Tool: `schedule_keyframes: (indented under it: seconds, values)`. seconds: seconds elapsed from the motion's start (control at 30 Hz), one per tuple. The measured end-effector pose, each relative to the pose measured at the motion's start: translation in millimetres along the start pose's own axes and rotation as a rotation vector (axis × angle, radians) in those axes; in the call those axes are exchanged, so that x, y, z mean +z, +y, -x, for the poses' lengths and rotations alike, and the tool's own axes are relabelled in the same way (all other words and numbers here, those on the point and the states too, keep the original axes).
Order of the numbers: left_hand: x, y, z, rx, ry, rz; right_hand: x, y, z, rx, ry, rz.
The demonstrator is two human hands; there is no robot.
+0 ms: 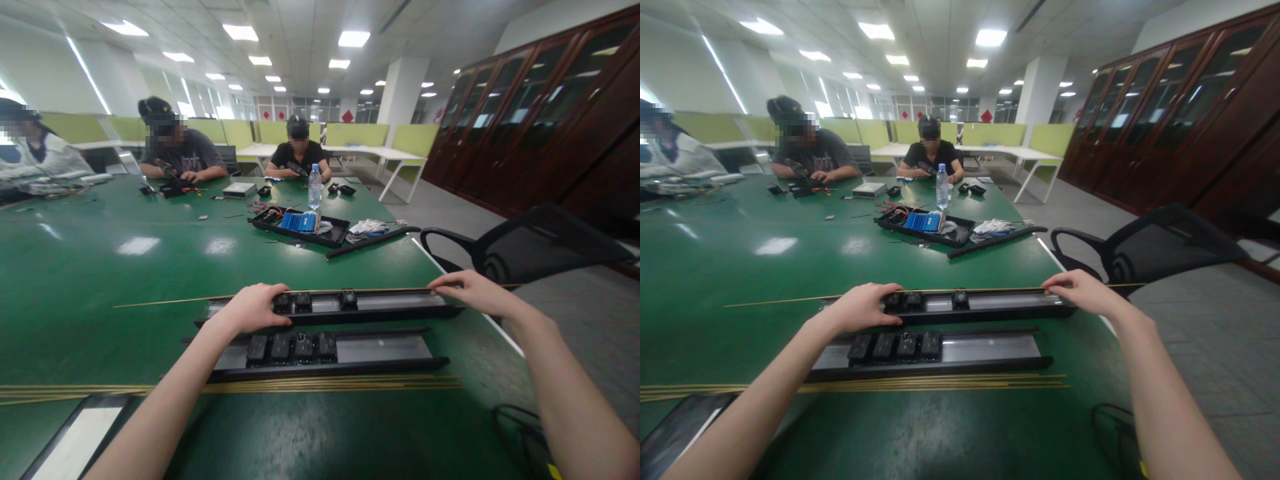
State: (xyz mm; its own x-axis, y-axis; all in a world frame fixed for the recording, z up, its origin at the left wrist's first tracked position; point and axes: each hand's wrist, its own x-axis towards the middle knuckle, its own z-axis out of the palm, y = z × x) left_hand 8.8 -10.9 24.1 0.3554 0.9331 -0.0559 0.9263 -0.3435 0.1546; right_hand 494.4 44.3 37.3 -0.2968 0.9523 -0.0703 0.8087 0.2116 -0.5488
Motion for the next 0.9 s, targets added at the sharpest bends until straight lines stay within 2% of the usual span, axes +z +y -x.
schedule_keyframes:
  seconds: [0.2, 0.27, 0.33, 0.43, 0.47, 0.57, 0.7, 0.8, 0.9]
  values:
    - [-0.5, 1, 0, -0.005, -0.008, -0.006, 0, 3, -1, -0.015, 0.036, 0.053]
    - [-0.3, 1, 0, 0.0, -0.004, -0.012, 0, -1, -1, -0.033, 0.134, 0.096]
    - [-0.1, 1, 1, 0.001, -0.001, -0.012, 2, -10, -1, -0.083, 0.285, 0.141]
    - [0.3, 0, 1, 0.004, -0.002, -0.005, 12, -31, -3, -0.251, 0.459, 0.151]
    - [0.5, 0, 1, 0.008, -0.001, -0.004, 19, -39, -5, -0.316, 0.448, 0.14]
    - [1.0, 0, 0, 0.009, 0.006, -0.013, 48, -67, -14, -0.496, 0.304, 0.125]
    - [1.3, 1, 0, -0.003, 0.001, -0.04, 90, -93, -27, -0.608, 0.172, 0.205]
    - [0.6, 2, 0, 0.0, 0.012, -0.038, 110, -96, -32, -0.642, 0.193, 0.207]
    - [-0.4, 3, -1, -0.016, 0.0, -0.031, 118, -92, -34, -0.637, 0.257, 0.167]
